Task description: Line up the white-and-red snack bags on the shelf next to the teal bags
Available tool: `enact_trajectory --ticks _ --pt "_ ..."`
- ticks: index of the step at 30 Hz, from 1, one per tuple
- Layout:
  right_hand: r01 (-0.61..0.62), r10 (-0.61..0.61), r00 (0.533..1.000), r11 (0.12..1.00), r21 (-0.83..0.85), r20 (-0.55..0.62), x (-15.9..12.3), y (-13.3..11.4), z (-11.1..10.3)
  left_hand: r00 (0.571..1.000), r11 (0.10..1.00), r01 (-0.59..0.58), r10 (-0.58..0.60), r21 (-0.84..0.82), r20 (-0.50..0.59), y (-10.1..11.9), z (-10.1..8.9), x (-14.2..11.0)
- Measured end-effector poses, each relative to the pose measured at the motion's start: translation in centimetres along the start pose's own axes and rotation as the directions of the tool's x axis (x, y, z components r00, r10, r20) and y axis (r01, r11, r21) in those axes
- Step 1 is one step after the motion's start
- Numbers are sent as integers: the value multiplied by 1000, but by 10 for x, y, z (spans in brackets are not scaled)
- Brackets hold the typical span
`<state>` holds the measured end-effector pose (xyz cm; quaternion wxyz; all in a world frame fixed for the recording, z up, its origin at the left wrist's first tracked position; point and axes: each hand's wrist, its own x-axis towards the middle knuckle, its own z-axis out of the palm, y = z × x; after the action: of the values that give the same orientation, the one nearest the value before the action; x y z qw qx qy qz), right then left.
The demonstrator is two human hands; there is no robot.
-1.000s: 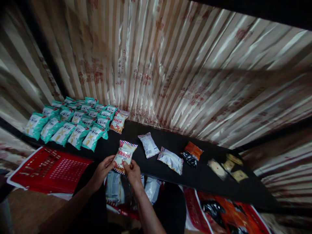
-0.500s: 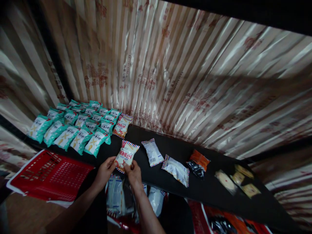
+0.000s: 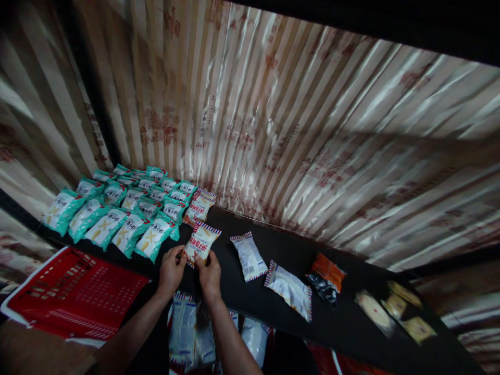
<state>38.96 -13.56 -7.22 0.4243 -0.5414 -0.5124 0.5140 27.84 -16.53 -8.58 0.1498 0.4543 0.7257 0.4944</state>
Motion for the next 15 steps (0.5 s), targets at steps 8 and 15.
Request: enact_trajectory --ticks 8,15 --pt "50 -49 999 996 -69 9 22 -2 14 988 998 -56 59 21 -140 1 11 4" --pt "40 -41 999 992 -120 -1 37 2 19 989 998 -55 57 17 -138 0 14 8"
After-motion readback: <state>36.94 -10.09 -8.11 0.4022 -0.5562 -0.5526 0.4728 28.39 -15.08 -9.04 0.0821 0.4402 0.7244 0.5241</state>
